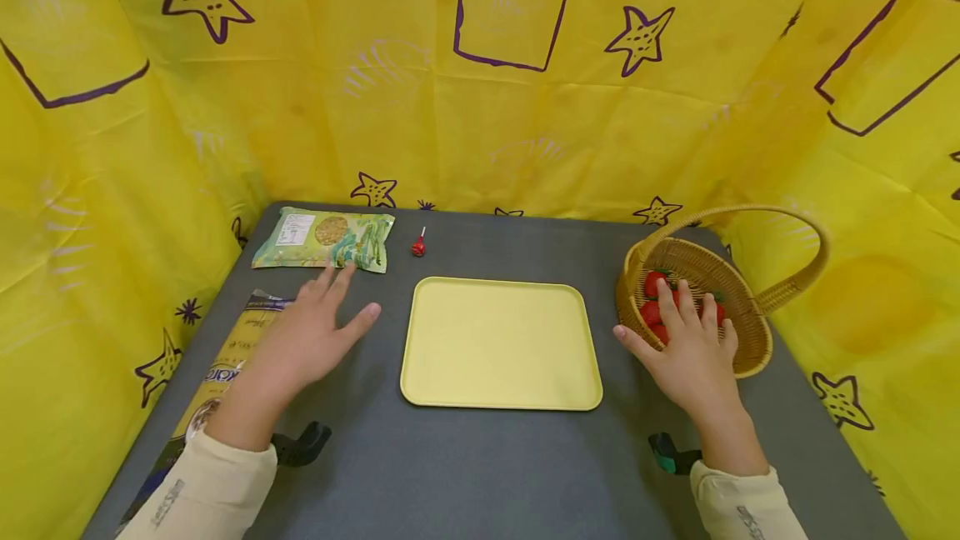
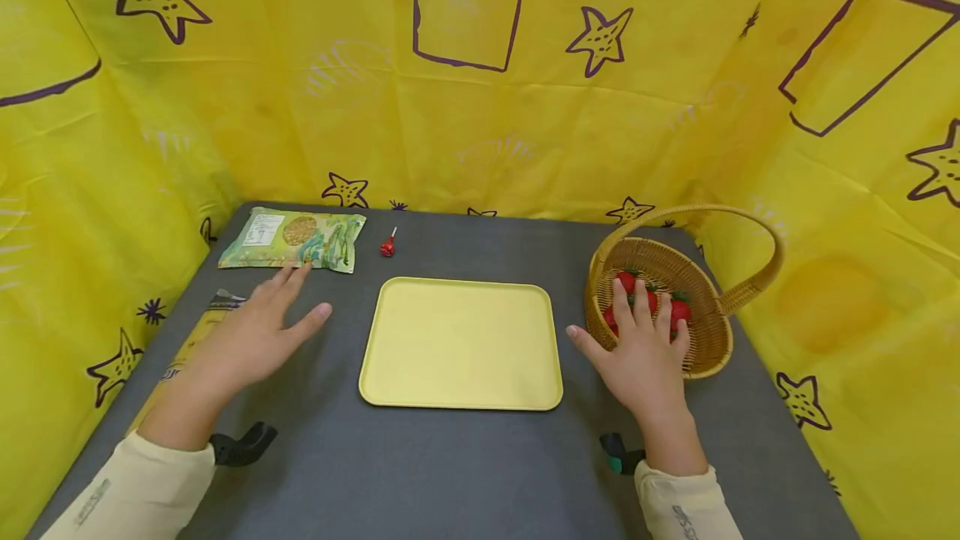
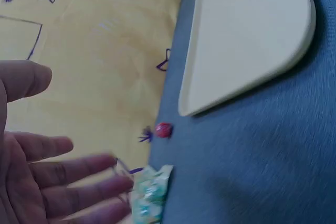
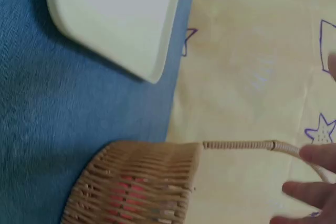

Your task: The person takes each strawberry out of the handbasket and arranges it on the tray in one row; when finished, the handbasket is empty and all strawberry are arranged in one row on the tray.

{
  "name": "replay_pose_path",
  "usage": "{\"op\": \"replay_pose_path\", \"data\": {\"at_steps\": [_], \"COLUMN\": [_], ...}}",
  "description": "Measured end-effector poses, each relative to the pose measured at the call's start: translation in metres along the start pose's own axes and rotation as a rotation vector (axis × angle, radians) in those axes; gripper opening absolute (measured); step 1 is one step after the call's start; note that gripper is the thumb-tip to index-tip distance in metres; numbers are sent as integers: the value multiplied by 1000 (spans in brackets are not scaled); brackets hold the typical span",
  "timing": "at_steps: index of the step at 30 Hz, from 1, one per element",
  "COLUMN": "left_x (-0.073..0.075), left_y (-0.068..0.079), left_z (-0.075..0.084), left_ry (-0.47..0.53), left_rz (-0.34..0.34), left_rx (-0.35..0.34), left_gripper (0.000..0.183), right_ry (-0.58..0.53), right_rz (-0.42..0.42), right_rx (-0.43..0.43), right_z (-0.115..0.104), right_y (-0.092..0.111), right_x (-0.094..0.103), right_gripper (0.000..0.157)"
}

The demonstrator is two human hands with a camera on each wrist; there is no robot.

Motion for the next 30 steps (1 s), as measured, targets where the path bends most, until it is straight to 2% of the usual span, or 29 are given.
{"op": "replay_pose_path", "data": {"at_steps": [3,6,10,13,16,19,24,30], "left_x": [-11,-28,-61,-88,-107,-116,-120,-119], "left_y": [-11,-28,-54,-71,-84,-91,-98,-102], "left_z": [-4,-12,-21,-25,-26,-27,-28,-28], "left_ry": [217,463,724,831,882,883,889,908], "left_rz": [-33,-45,-104,-172,-213,-205,-172,-156], "left_rx": [9,33,118,205,273,308,328,329], "left_gripper": [85,65,48,49,51,53,50,50], "right_ry": [-125,-245,-316,-337,-364,-374,-367,-414], "right_rz": [96,174,220,218,195,169,135,112], "right_rx": [61,102,87,39,-29,-88,-136,-132], "right_z": [-7,-8,-3,5,15,25,38,49], "right_y": [0,1,1,2,3,5,7,-1], "right_x": [10,17,21,20,17,15,16,22], "right_gripper": [77,56,40,35,36,39,43,45]}}
Point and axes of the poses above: each hand's wrist, its own y-axis away from the middle knuckle, its own x-axis out of the back of the hand, z = x × y, the point moved 10 cm from there along -y, towards the middle knuckle, and after that the axes turned 6 degrees about -z, right-handed, at the moved point
